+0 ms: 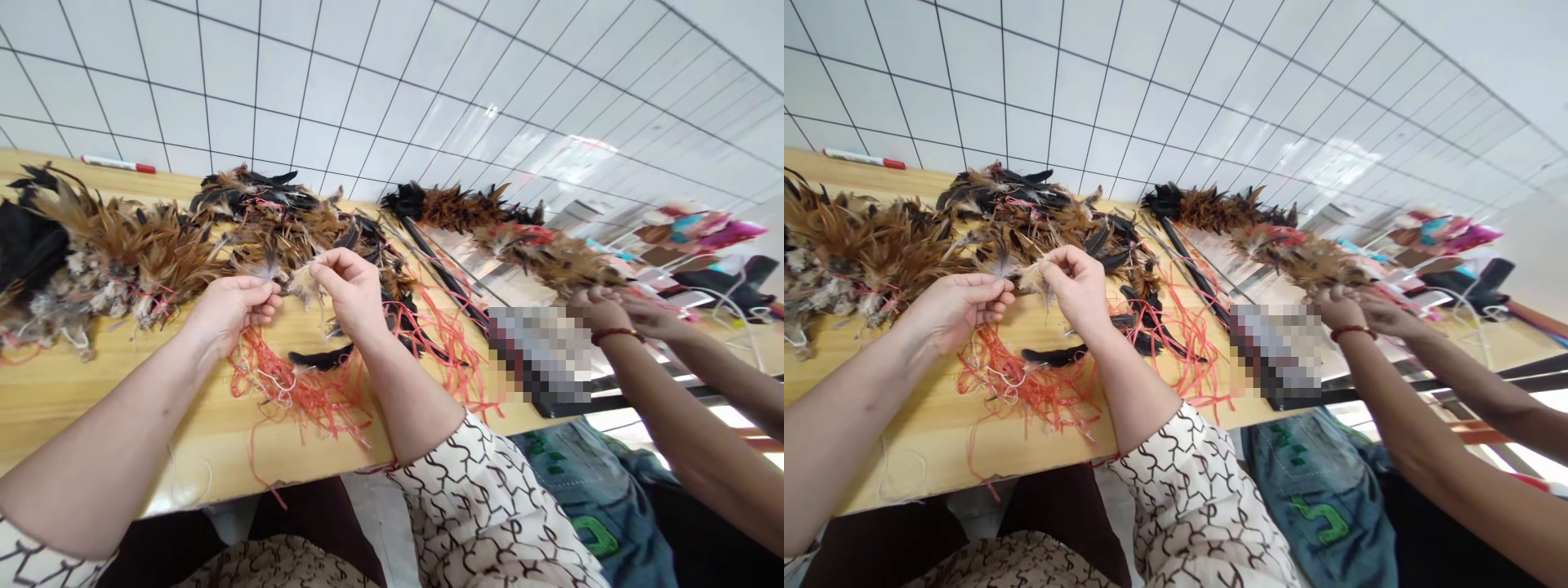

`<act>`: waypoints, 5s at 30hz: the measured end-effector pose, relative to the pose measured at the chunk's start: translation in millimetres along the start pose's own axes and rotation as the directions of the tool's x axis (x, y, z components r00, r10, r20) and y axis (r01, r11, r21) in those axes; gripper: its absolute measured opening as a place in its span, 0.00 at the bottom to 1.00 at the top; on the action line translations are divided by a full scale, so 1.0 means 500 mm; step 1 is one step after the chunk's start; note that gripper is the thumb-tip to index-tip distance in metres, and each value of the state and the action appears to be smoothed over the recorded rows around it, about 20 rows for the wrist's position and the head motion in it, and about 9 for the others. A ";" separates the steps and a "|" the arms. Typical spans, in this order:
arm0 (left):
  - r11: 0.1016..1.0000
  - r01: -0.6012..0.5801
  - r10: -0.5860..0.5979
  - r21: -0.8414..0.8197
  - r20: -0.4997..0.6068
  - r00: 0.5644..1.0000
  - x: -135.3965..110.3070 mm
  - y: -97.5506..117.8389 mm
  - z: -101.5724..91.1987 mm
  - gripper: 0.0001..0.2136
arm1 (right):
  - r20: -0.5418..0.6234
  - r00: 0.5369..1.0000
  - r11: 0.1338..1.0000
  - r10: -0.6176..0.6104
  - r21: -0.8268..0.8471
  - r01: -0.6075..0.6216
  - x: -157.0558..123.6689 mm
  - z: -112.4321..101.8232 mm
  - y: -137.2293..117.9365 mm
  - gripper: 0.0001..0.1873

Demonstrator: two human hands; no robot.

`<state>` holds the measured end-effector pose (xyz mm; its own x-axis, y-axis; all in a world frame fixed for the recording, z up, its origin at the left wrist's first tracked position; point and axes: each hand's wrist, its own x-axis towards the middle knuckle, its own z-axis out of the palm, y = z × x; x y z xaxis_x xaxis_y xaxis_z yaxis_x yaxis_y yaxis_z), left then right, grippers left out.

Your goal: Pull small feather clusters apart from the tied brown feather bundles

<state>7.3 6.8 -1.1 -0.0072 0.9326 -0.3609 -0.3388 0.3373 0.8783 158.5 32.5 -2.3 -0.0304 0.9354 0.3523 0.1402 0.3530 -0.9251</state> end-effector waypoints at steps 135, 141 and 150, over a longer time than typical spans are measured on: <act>0.998 -0.038 0.036 0.040 0.044 0.998 -0.012 -0.011 0.016 0.06 | 0.224 0.948 0.925 0.226 0.257 -0.281 -0.018 0.033 0.010 0.22; 0.997 -0.053 0.051 0.055 0.038 0.998 -0.017 -0.007 0.021 0.08 | 0.195 0.968 0.949 0.160 0.239 -0.205 -0.024 0.041 0.015 0.19; 0.973 -0.117 0.116 0.197 0.016 0.993 -0.010 -0.012 0.013 0.12 | 0.103 0.953 0.875 0.285 0.378 -0.303 0.006 0.002 0.010 0.21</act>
<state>15.3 0.7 -2.6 -0.0313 0.9675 -0.2510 -0.1439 0.2442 0.9590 157.9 36.9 -6.2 -0.0906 0.9943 0.0571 -0.2418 0.0336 -0.9698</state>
